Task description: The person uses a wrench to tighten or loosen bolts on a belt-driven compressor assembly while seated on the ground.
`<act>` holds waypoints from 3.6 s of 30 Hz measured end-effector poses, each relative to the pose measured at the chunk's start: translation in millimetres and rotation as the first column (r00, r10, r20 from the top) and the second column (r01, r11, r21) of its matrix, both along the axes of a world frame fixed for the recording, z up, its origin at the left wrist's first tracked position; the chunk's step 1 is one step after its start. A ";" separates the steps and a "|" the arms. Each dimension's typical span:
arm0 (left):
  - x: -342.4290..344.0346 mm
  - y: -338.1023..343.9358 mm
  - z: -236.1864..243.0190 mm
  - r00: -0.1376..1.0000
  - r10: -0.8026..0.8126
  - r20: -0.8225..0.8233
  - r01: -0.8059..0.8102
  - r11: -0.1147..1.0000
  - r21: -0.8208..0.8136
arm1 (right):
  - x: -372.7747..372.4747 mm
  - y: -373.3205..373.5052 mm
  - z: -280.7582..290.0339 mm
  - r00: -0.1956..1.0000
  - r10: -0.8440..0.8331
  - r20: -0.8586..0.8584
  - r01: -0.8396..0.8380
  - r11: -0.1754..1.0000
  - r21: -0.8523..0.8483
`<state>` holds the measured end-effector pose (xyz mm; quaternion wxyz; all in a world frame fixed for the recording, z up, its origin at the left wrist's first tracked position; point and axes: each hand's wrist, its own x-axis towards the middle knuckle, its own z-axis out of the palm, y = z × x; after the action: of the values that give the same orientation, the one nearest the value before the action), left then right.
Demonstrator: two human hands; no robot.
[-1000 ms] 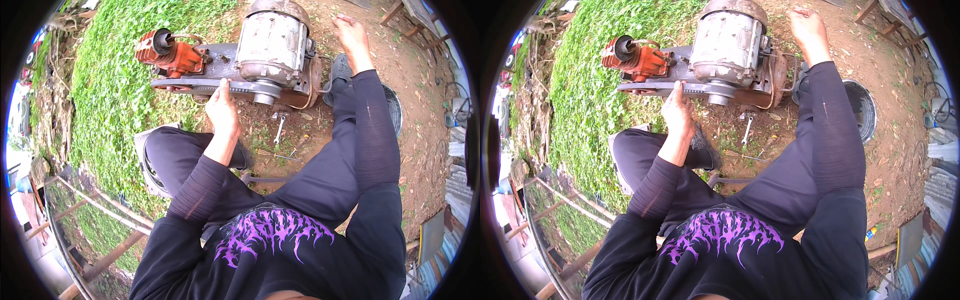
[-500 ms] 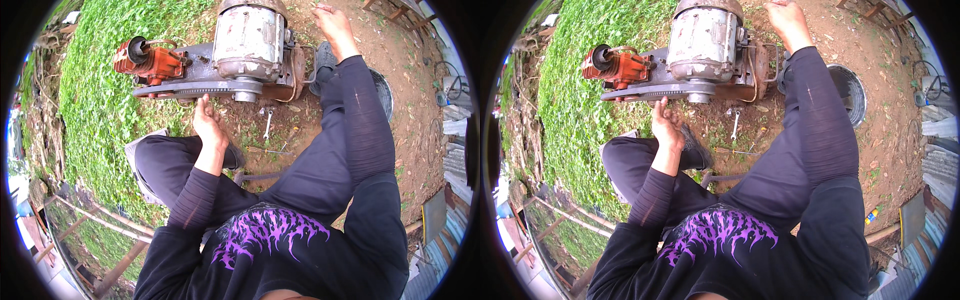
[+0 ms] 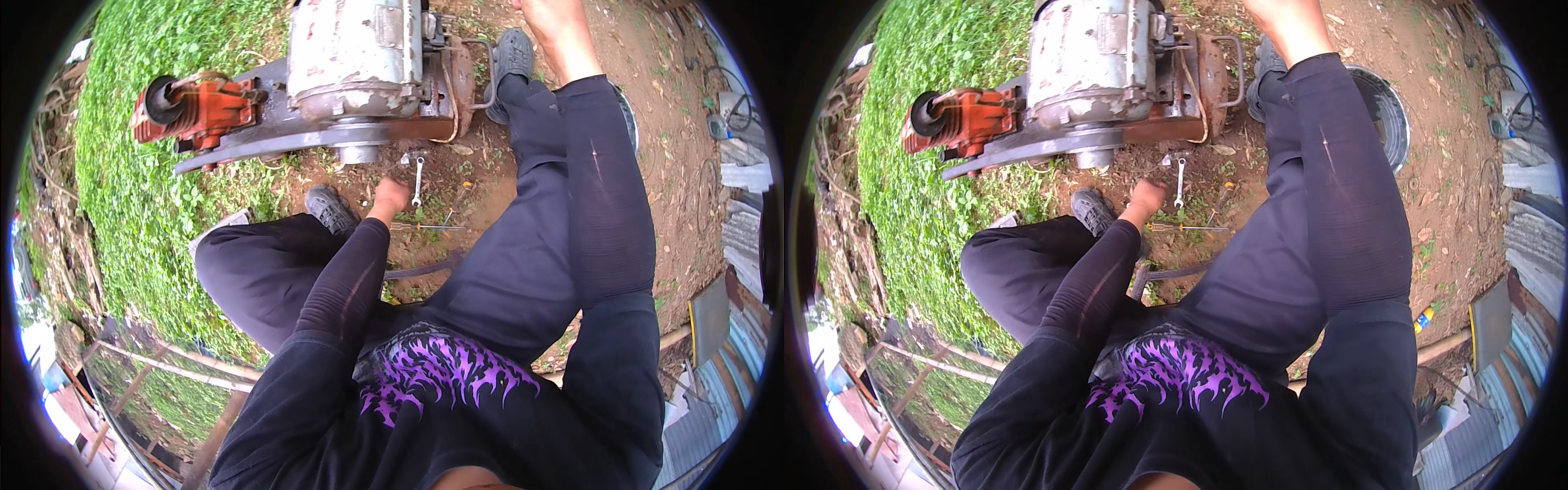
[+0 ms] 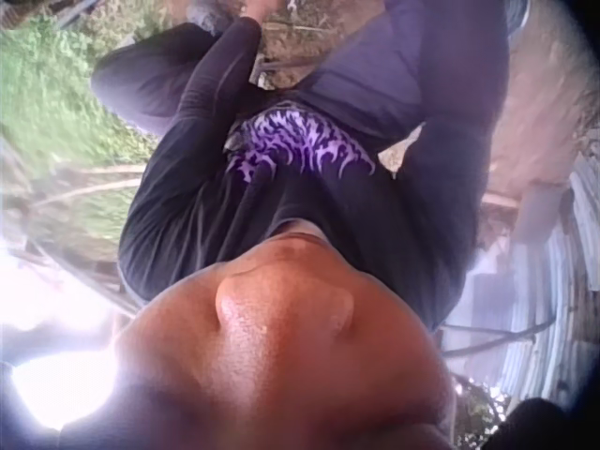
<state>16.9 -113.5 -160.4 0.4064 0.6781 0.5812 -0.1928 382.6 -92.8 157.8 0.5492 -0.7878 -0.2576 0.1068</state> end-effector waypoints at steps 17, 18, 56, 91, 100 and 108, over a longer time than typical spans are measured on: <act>107.9 -80.2 -0.6 0.869 -0.477 0.127 0.486 0.872 -0.051 | 24.8 -3.1 13.0 0.909 0.012 0.416 -0.093 0.980 0.174; 105.8 -86.3 -2.8 0.752 -0.656 0.071 0.649 0.754 0.097 | 26.8 -3.7 11.5 0.918 0.010 0.396 -0.092 0.978 0.187; 51.4 -24.5 58.2 0.583 0.540 0.607 -0.413 0.841 -0.350 | 0.5 -21.0 14.0 0.990 0.053 0.134 -0.028 0.982 -0.187; 47.0 173.5 343.5 0.968 -0.030 0.248 -0.049 0.951 0.307 | -54.6 -19.5 -2.0 0.644 0.465 -0.608 -0.690 0.695 -0.199; 32.2 191.5 327.9 0.875 -0.450 0.177 0.320 0.814 0.485 | -55.1 -11.7 -1.9 0.749 0.546 -0.376 -0.656 0.693 -0.300; 28.7 189.5 331.9 0.756 -0.644 0.116 0.447 0.639 0.626 | -58.6 -6.8 -11.3 0.798 0.600 -0.050 -0.567 0.722 -0.395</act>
<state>45.6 76.1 171.5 0.1997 0.9333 0.2981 -0.0118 324.0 -99.6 146.4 0.3079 -0.7631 -0.4879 0.2911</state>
